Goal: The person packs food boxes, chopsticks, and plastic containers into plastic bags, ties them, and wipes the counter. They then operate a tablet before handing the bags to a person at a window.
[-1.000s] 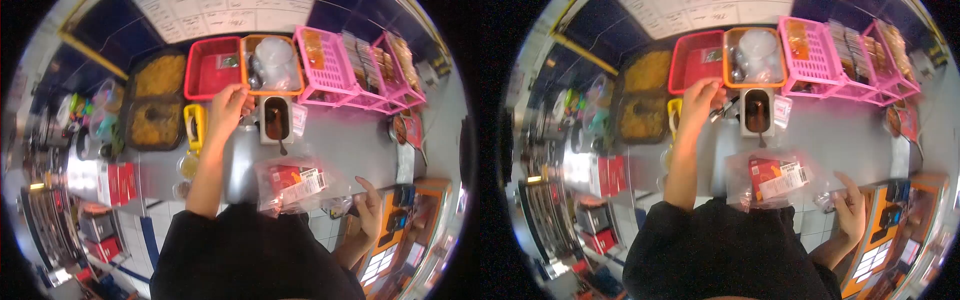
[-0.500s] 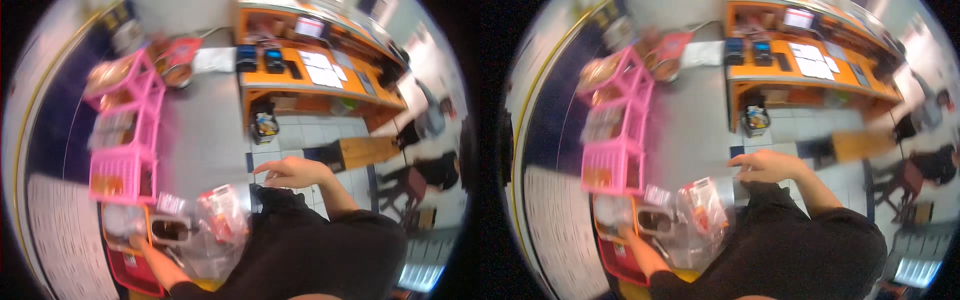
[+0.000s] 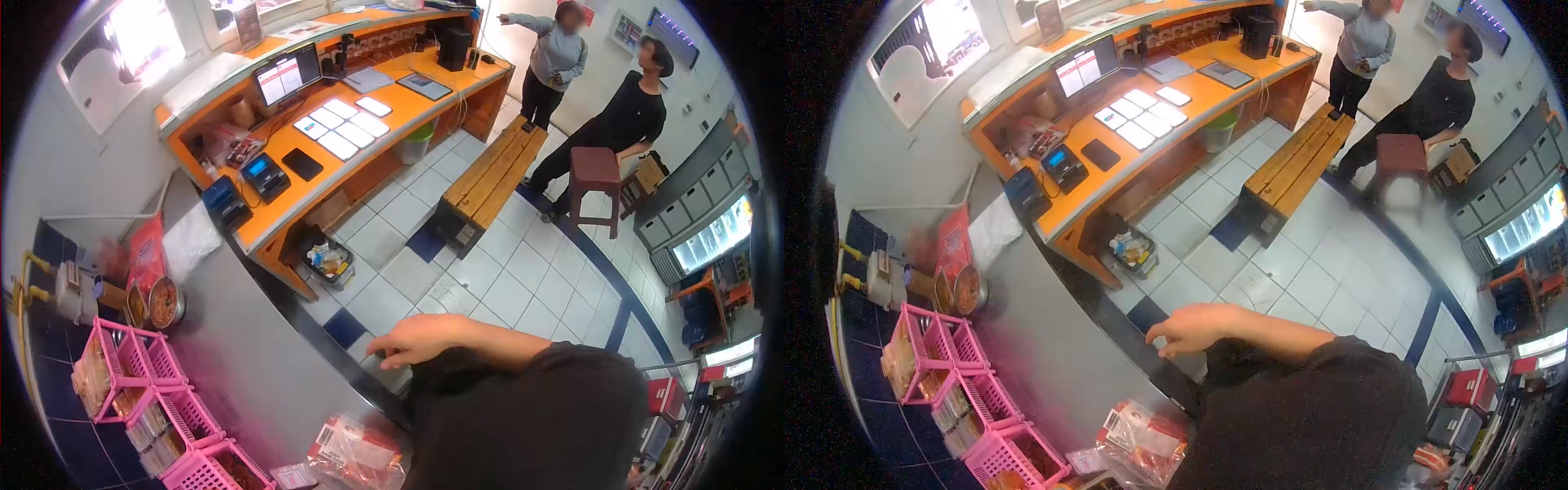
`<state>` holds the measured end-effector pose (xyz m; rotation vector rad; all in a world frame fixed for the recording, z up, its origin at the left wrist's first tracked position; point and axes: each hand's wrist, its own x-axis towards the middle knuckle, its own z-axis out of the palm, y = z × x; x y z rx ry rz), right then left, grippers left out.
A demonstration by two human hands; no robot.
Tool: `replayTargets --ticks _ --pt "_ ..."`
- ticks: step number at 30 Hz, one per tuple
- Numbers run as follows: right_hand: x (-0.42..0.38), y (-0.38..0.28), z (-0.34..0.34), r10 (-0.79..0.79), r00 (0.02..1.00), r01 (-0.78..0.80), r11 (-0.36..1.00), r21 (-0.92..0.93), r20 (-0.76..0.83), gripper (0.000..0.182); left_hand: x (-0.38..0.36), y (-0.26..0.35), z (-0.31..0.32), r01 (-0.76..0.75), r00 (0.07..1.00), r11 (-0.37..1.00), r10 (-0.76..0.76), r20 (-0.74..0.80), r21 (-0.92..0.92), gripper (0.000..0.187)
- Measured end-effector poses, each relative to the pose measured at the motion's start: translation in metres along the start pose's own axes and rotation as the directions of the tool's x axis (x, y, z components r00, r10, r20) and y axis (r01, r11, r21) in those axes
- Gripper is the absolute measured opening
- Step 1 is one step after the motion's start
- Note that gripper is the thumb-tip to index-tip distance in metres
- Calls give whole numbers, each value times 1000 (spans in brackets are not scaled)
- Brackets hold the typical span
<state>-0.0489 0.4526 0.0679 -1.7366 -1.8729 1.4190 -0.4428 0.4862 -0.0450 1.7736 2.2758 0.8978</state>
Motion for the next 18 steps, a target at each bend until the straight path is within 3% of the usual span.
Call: replayTargets --ticks 7,11,13,18 --pt "9 8 -3 11 999 -10 1000 -25 30 46 -30 48 6 73 975 983 -36 218 -165 43" --pt "21 13 -3 -73 997 73 997 -31 19 47 -40 49 -2 149 968 973 -106 228 -179 45" --pt "23 10 -6 -9 998 11 999 -38 62 47 -48 48 -4 182 963 967 -139 230 -179 45" --pt "30 13 -2 -59 995 63 997 -42 75 48 -61 44 -17 234 957 957 -195 216 -173 47"
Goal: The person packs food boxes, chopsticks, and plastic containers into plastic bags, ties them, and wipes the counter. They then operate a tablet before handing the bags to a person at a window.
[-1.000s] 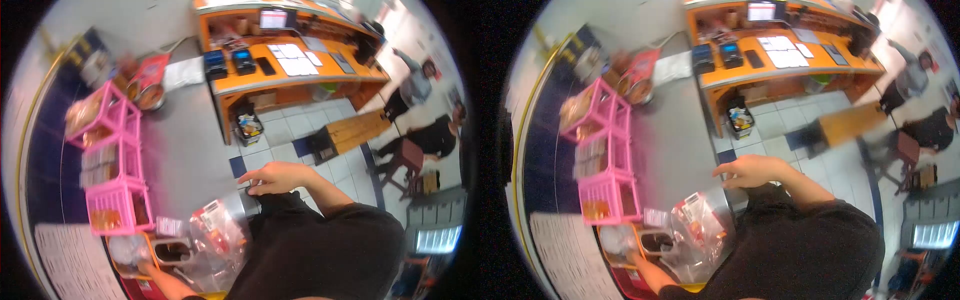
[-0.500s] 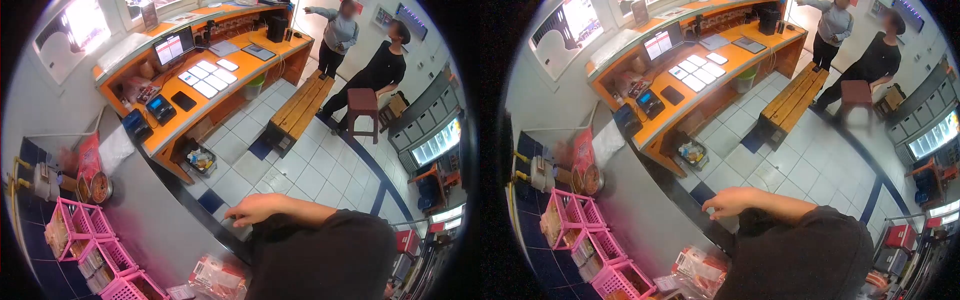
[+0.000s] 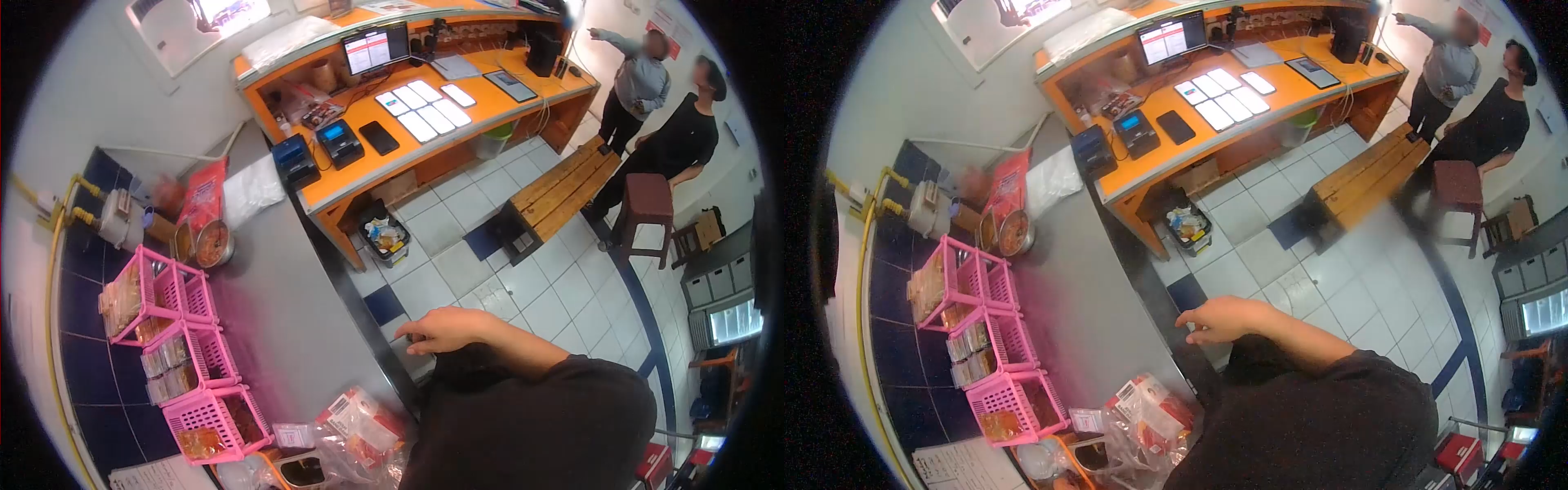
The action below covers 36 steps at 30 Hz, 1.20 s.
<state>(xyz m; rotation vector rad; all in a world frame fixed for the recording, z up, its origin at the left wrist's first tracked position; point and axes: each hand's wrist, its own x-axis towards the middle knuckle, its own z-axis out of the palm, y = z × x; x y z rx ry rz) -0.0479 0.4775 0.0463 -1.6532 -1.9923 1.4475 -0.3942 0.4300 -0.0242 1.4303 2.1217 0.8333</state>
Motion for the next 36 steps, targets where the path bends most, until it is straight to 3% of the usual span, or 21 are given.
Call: replayTargets --ticks 13,20,23,26,30,32,34,36 --pt "10 11 -2 -24 1000 25 997 -71 11 51 -22 8 -11 77 994 997 -79 -71 -30 51" --pt "10 7 -6 -15 999 18 997 -79 37 52 -22 23 -13 48 996 998 -51 -69 -37 54" --pt "11 4 -1 -30 1000 30 995 -99 3 50 -25 24 -18 61 994 998 -64 -90 -32 55" --pt "16 -20 -1 -142 987 134 985 -107 -80 41 -29 28 -31 86 988 996 -88 -124 -19 56" --pt "32 -70 13 -480 868 496 847 192 -125 29 -38 25 -83 147 960 989 -141 -240 8 57" --pt "43 -99 32 -613 789 604 766 221 -33 31 -42 23 -115 177 940 984 -158 -302 34 58" --pt "46 -132 51 -696 716 646 691 325 59 34 -46 26 -138 205 919 978 -180 -352 37 59" --pt "48 -158 80 -680 728 519 629 578 86 42 -51 35 -135 227 903 974 -203 -379 19 59"
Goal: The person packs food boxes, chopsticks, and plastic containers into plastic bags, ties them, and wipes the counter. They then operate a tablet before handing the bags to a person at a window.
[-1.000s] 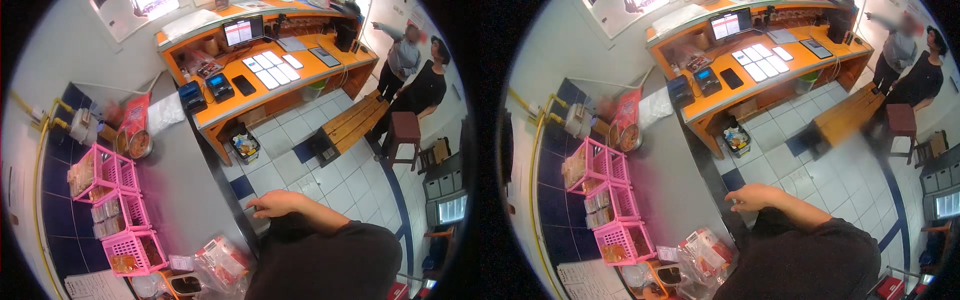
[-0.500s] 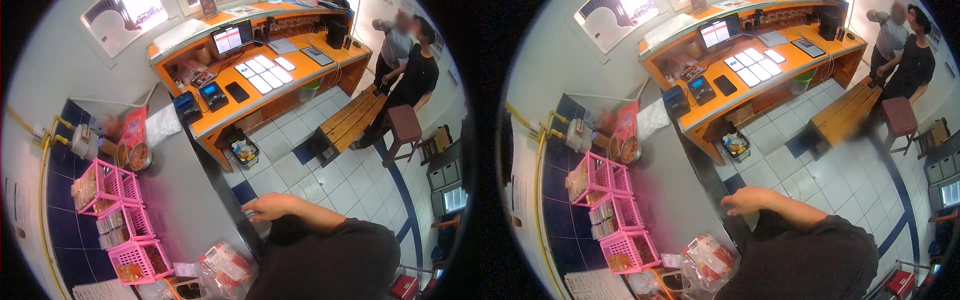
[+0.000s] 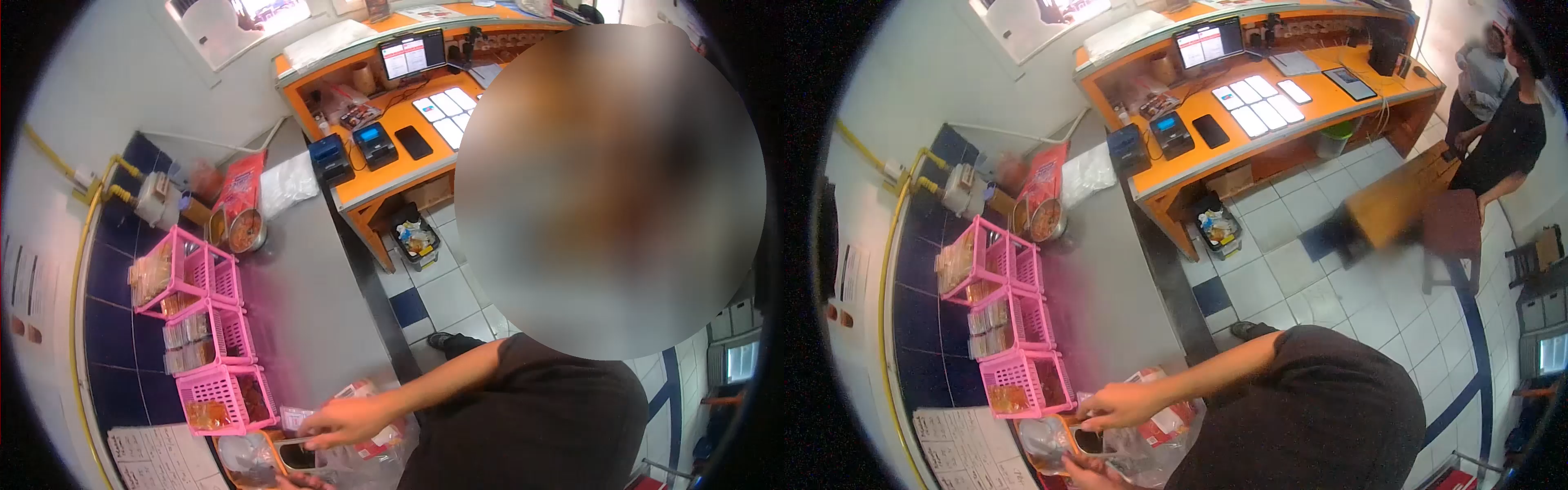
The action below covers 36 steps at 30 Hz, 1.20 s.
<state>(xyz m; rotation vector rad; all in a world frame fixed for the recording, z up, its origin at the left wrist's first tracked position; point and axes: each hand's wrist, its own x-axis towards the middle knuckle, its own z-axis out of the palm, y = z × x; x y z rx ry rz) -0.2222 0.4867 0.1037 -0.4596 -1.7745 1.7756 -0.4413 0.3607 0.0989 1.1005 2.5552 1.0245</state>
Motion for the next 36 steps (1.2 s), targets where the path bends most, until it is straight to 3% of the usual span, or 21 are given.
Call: replayTargets --ticks 2,3,5,7,8,9,10,11,12,14,17,21,23,24,25,27,29,31,34,35,36 --pt "21 27 40 32 999 -29 993 117 -23 43 -12 12 29 -276 961 961 276 -5 -32 42" --pt "29 38 53 67 996 -52 971 234 -56 44 -6 -16 46 125 981 644 32 191 -755 49" --pt "32 42 55 104 994 -110 949 294 36 40 -29 15 47 -280 940 833 339 40 -477 57" --pt "26 52 59 154 988 -151 937 316 15 30 -52 41 34 120 931 779 127 342 -615 50" --pt "22 50 60 305 951 -236 812 533 -43 33 -56 67 30 266 926 804 -60 372 -532 46" --pt "24 55 56 345 931 -273 877 394 -122 28 -54 83 17 185 928 961 -101 359 -206 41" --pt "24 31 44 425 898 -273 744 610 -116 30 -47 65 22 51 950 954 46 310 -295 40" --pt "25 37 35 474 878 -302 650 697 -61 32 -45 57 21 -22 973 931 105 207 -365 41" --pt "31 29 39 457 840 -160 723 672 -292 38 -38 48 16 21 991 908 37 130 -418 37" --pt "29 19 22 449 810 -108 746 657 -377 41 -13 16 2 153 987 820 -158 39 -552 35" --pt "1 30 -24 363 855 -71 791 608 -371 33 38 -56 -4 355 880 366 -441 176 -860 31" --pt "-2 35 -31 358 876 -46 730 682 -323 29 143 -188 37 376 817 503 -576 22 -778 38" --pt "19 21 -5 348 807 -36 836 548 -477 18 174 -181 26 426 787 672 -606 -119 -606 40" --pt "16 26 -3 324 816 -64 874 481 -479 14 198 -222 22 308 819 928 -370 -438 -209 43" --pt "16 30 -4 293 823 -83 909 409 -486 11 223 -251 29 177 797 949 16 -604 259 46" --pt "15 26 -3 269 887 -128 924 360 -375 17 164 -118 -16 16 924 939 -145 -354 -342 51" --pt "24 27 6 208 926 -110 947 301 -315 20 97 -32 -21 -136 982 871 56 -180 -471 56" --pt "34 23 20 197 959 -137 952 273 -204 23 35 2 4 14 927 445 329 178 -895 54" --pt "46 10 49 289 951 -246 923 295 -111 41 -19 35 10 -177 875 769 408 259 -615 51" --pt "46 17 51 300 949 -260 918 300 -96 41 -28 37 8 -38 948 816 211 237 -576 45" --pt "47 29 54 5 989 -15 998 -62 -148 53 -34 39 6 99 980 834 12 198 -542 39"
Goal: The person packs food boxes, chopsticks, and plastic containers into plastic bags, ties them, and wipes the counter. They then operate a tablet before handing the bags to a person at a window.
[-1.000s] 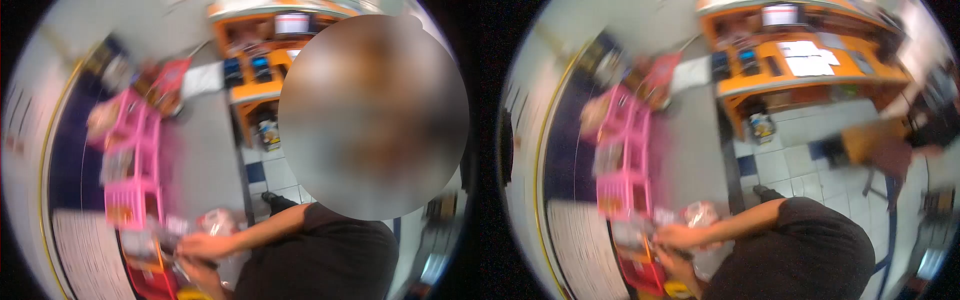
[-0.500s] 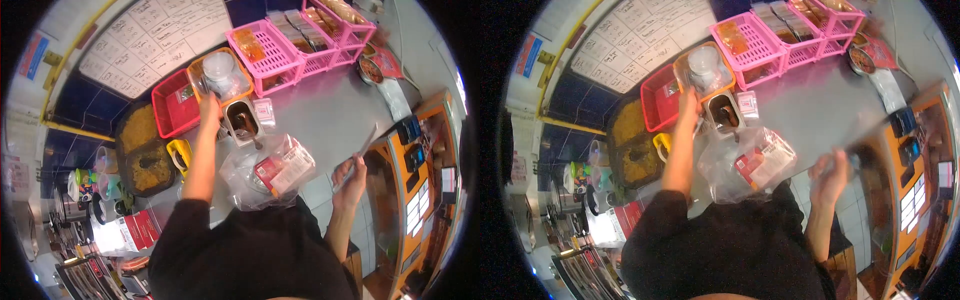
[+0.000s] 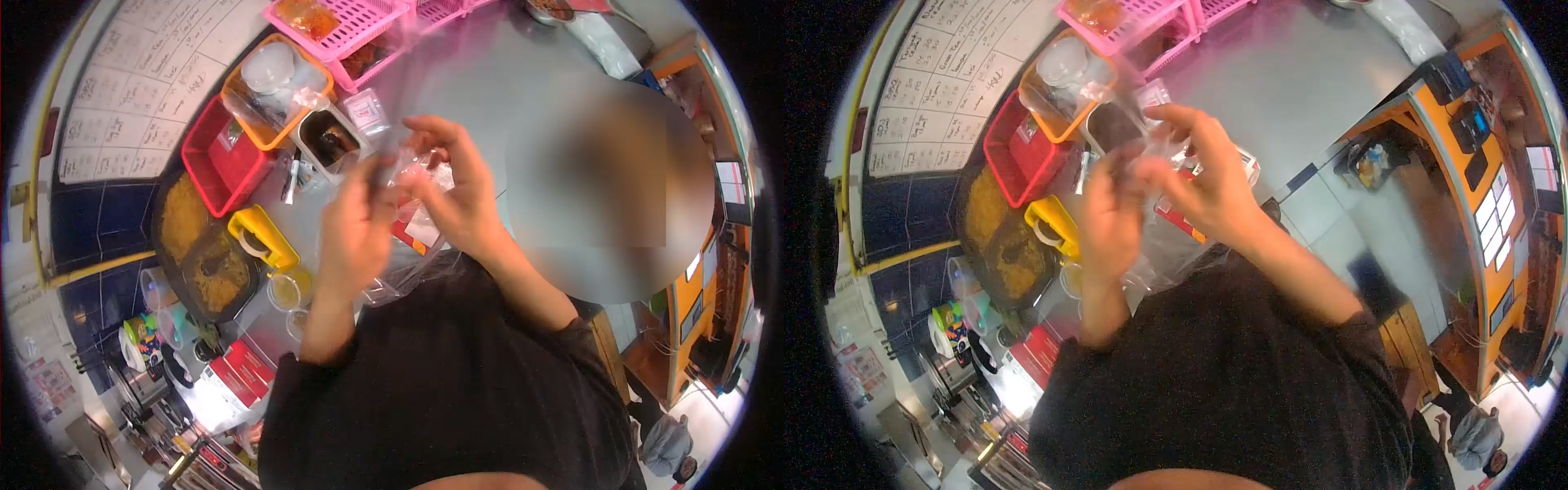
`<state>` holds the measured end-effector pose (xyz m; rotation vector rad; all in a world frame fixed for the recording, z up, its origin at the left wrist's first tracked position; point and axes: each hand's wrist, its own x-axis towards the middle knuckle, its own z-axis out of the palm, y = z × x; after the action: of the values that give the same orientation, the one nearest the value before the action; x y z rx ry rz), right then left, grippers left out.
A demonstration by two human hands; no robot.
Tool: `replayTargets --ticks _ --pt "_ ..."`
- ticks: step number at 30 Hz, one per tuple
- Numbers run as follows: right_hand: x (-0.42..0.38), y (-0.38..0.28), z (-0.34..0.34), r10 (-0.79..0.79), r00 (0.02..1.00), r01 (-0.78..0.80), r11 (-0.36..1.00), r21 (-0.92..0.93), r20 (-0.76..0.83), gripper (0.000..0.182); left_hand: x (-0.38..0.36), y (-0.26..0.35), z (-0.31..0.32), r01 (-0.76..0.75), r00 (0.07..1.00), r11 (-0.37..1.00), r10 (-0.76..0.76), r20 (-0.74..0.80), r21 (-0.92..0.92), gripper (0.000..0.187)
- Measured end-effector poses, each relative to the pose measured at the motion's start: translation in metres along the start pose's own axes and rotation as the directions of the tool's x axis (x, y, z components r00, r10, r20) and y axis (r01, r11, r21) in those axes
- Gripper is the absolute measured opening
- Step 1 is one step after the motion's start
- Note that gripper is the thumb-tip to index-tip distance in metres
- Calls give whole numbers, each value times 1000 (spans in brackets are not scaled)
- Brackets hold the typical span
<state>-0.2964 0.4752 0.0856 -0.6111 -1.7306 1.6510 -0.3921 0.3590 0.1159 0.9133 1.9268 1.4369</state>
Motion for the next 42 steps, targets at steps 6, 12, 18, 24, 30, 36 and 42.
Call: replayTargets --ticks 6,12,18,24,30,36,42 --pt "-15 60 -12 -297 885 451 356 -818 358 68 -20 -54 -32 -333 761 929 164 -628 -161 32" --pt "-7 63 -61 -36 999 33 993 110 24 56 -19 -64 27 -92 885 996 87 -457 12 20" --pt "-6 56 -95 33 990 -87 910 406 140 54 -26 -100 78 -6 998 998 1 65 64 16" --pt "-3 44 -115 86 954 -244 779 578 288 55 -39 -115 146 287 850 690 -503 156 664 27" --pt "-4 50 -126 91 900 -326 789 521 426 51 -32 -155 170 248 871 444 -492 3 861 30" --pt "12 49 -132 132 894 -352 798 489 428 48 -38 -129 158 35 842 270 -526 117 962 24" --pt "32 46 -128 161 933 -308 820 483 321 48 -62 -12 63 -31 866 119 -492 86 992 46"
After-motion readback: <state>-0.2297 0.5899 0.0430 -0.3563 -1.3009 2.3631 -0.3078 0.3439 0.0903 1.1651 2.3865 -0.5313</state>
